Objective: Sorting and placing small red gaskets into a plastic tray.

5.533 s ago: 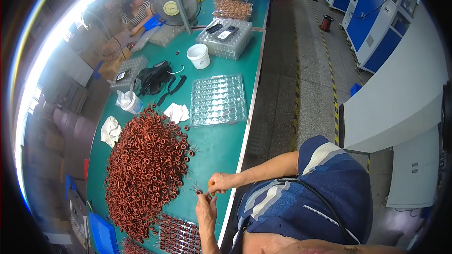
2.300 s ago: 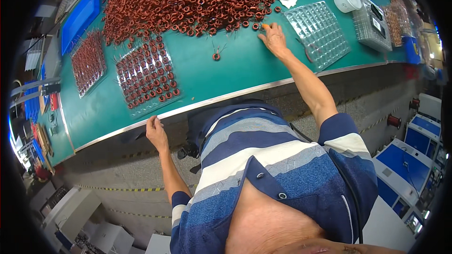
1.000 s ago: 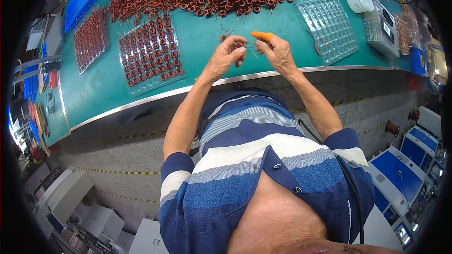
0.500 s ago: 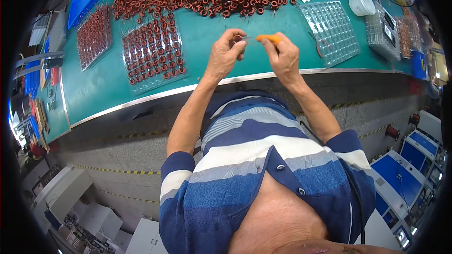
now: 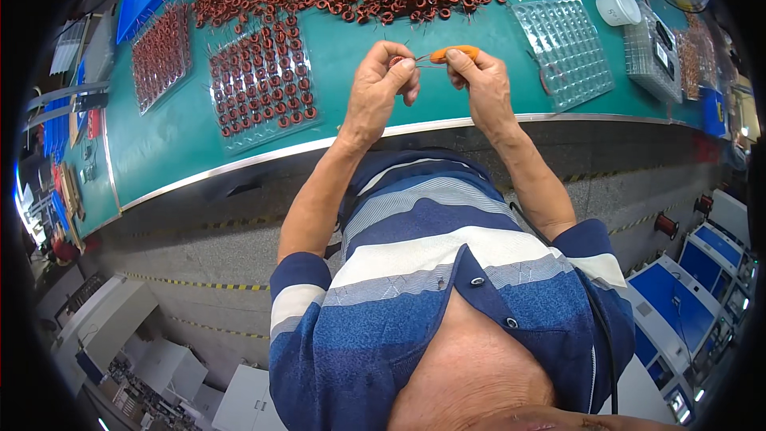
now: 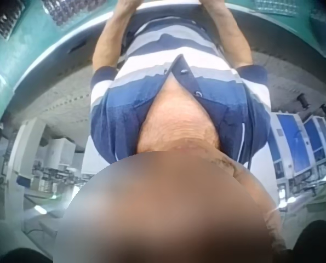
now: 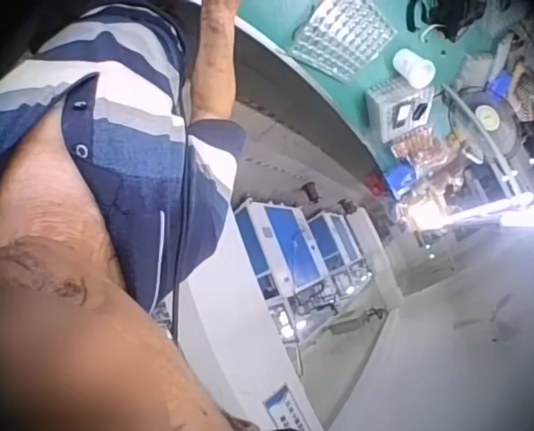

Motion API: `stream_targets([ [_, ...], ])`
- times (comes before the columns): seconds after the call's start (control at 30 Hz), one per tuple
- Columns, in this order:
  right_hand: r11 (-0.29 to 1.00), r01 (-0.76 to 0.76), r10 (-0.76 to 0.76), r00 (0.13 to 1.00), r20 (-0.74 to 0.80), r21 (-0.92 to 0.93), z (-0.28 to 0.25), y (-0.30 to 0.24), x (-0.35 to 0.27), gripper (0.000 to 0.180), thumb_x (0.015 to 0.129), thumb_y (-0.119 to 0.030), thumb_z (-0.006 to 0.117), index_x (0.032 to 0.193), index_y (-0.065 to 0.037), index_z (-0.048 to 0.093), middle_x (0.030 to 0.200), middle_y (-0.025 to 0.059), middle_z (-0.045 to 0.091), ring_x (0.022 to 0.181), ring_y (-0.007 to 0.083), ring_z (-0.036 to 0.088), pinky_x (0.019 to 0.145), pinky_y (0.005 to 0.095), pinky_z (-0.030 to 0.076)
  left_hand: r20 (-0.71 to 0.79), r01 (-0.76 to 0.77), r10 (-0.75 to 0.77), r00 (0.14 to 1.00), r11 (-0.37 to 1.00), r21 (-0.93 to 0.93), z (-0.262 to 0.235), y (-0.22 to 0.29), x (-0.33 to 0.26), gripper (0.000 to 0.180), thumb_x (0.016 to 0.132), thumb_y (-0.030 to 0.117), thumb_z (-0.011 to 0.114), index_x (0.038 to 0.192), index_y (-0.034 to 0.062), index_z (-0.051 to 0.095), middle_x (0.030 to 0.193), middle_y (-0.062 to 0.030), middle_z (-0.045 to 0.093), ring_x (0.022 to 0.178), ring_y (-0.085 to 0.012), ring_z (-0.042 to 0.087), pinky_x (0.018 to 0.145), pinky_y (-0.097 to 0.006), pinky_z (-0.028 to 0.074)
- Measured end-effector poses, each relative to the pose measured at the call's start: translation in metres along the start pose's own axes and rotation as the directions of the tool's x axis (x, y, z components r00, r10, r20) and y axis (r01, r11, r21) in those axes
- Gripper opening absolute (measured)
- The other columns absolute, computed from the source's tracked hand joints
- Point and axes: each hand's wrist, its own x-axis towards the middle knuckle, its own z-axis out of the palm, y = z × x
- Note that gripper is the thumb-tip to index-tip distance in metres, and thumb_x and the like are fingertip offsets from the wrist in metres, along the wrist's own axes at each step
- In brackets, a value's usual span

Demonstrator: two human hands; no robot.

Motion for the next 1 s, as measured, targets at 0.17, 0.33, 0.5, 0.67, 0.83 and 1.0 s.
stream_targets([
  [0.17,0.904,-0.131,0.118,0.991,0.058,0.406,0.008,0.011,0.002,0.028,0.093,-0.027,0.061,0.102,-0.001,0.067,0.076,-0.0006,0.06,0.067,0.0057,0.053,0.062,0.0195,0.043,-0.013,-0.039,0.039,0.999,0.999,0.022,-0.005,-0.002,-0.002,0.018,0.097,0.015,0.052,0.108,0.0027,0.049,0.08,-0.0047,0.052,0.069,-0.0135,0.051,0.061,-0.026,0.044],
  [0.33,0.965,-0.09,0.055,0.988,0.146,0.247,0.006,0.025,-0.002,0.031,0.093,-0.028,0.061,0.106,0.0,0.066,0.082,0.0012,0.063,0.069,0.0064,0.056,0.063,0.0203,0.045,-0.002,-0.087,0.088,0.996,0.984,0.153,-0.006,0.0,0.0,0.023,0.096,0.01,0.051,0.117,-0.0004,0.047,0.077,-0.0033,0.053,0.067,-0.0106,0.053,0.061,-0.024,0.046],
  [0.5,0.994,0.099,-0.096,0.994,0.044,-0.051,0.02,0.008,-0.009,0.028,0.093,-0.026,0.062,0.098,0.0,0.07,0.075,0.0025,0.066,0.066,0.0089,0.06,0.06,0.0217,0.047,0.012,-0.121,0.122,0.992,0.962,0.246,-0.004,-0.007,0.001,0.022,0.095,0.011,0.053,0.114,-0.0009,0.052,0.075,-0.0027,0.056,0.064,-0.0088,0.054,0.059,-0.024,0.046],
  [0.67,0.861,-0.227,0.19,0.974,0.126,0.456,0.015,0.011,-0.005,0.031,0.094,-0.026,0.056,0.088,0.002,0.069,0.068,0.0029,0.062,0.057,0.0072,0.054,0.054,0.0195,0.041,-0.057,-0.113,0.155,0.986,0.887,0.448,0.001,-0.002,-0.007,0.022,0.095,0.009,0.054,0.114,-0.0019,0.052,0.078,-0.0031,0.057,0.067,-0.0088,0.054,0.06,-0.021,0.045],
  [0.83,0.997,-0.037,0.038,0.999,-0.018,0.064,0.03,-0.006,-0.023,0.031,0.094,-0.025,0.057,0.085,0.002,0.069,0.067,0.0032,0.063,0.056,0.0078,0.054,0.052,0.0205,0.043,-0.02,-0.141,0.183,0.983,0.819,0.557,-0.005,0.002,-0.011,0.02,0.095,0.007,0.053,0.113,-0.0021,0.052,0.077,-0.0032,0.058,0.067,-0.009,0.055,0.062,-0.022,0.046],
  [1.0,0.913,-0.192,0.185,0.981,0.054,0.359,0.022,0.015,-0.009,0.029,0.093,-0.027,0.058,0.084,-0.001,0.069,0.067,0.0029,0.062,0.056,0.0075,0.053,0.053,0.0215,0.043,0.022,-0.151,0.155,0.988,0.905,0.397,-0.005,-0.001,-0.004,0.02,0.095,0.007,0.051,0.112,-0.0041,0.051,0.08,-0.0058,0.057,0.067,-0.0108,0.054,0.062,-0.025,0.046],
])
